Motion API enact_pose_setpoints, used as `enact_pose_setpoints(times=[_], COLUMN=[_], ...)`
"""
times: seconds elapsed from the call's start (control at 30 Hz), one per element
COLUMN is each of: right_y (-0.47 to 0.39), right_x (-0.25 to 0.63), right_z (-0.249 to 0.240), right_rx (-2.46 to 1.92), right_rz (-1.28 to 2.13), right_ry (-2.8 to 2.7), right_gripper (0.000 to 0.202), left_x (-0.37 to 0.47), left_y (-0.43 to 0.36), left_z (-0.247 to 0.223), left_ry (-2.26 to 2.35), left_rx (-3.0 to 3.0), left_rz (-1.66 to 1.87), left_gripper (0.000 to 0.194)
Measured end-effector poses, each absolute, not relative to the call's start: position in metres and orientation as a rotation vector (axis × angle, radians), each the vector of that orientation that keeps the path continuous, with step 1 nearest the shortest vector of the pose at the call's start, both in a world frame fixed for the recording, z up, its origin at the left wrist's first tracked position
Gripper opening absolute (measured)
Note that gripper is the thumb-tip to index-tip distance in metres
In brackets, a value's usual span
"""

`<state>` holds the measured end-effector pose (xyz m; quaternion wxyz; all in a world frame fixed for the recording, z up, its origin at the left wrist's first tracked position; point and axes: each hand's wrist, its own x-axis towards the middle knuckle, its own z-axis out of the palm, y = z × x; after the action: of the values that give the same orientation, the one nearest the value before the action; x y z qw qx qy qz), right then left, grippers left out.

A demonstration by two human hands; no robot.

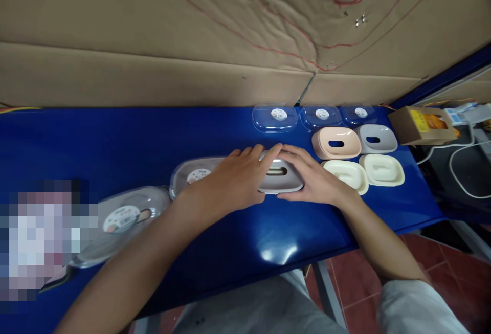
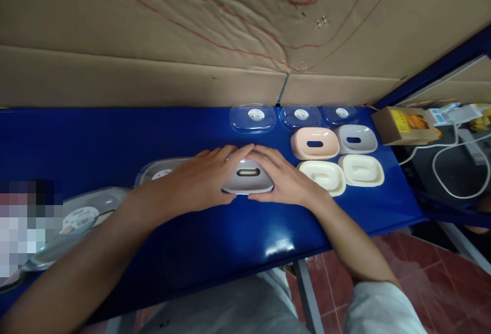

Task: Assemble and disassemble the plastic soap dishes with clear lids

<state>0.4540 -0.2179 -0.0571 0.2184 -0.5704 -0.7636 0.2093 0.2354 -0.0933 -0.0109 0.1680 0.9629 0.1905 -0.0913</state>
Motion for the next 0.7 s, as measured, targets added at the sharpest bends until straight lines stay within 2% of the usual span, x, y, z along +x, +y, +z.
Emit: enact_pose_setpoints(times=[0.7], right_y=[-0.2204], right_x=[0.4536], right_z=[-0.0547], right_rx=[-1.597], right_rz=[0.559], right_ry=[-2.190], right_gripper=[0.093], left_x=[0.2376], left_y=[-0.0992], left_z=[-0.0120], left_ry=[0.542], left_rx=[2.772], left_rz=[-0.284], left_gripper=[0.103])
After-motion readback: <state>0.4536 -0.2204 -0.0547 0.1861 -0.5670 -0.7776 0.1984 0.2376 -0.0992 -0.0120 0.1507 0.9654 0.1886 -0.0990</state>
